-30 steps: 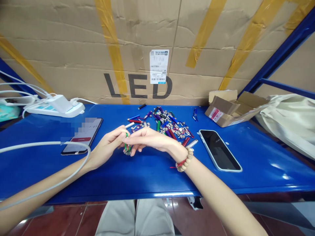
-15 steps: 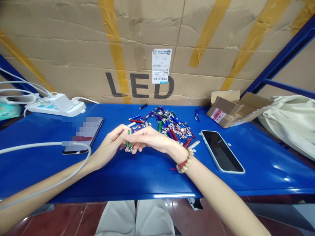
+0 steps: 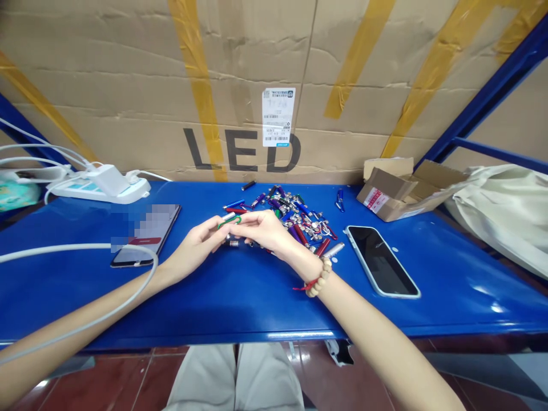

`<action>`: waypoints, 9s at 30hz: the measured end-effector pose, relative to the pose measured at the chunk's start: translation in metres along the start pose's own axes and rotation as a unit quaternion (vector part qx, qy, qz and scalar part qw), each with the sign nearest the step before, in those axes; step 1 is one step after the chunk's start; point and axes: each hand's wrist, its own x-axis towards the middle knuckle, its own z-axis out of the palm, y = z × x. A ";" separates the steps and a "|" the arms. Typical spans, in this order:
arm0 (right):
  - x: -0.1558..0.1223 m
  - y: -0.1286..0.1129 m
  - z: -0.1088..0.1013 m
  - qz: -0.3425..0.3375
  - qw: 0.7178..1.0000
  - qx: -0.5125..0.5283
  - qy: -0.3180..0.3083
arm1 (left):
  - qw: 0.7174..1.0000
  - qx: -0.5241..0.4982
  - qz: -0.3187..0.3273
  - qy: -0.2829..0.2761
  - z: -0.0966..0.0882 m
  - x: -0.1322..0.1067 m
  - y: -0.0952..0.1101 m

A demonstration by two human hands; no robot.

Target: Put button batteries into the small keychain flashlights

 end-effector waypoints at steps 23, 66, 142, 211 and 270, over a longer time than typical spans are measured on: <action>-0.002 0.005 -0.008 -0.360 0.795 -0.487 -0.043 | 0.997 0.054 0.016 0.049 -0.006 0.005 -0.005; -0.002 0.005 -0.005 -0.323 0.885 -0.336 0.017 | 0.993 -0.113 -0.017 0.027 -0.011 0.009 -0.009; 0.001 0.008 0.001 -0.380 0.857 -0.347 0.022 | 0.964 -0.235 -0.115 -0.056 -0.013 0.009 -0.017; -0.013 -0.007 -0.007 -0.176 0.917 -0.332 -0.136 | 0.941 0.256 0.212 -0.061 -0.014 -0.002 -0.023; -0.003 -0.004 -0.010 -0.187 0.967 -0.154 0.077 | 0.983 0.147 0.110 0.008 -0.014 0.007 -0.018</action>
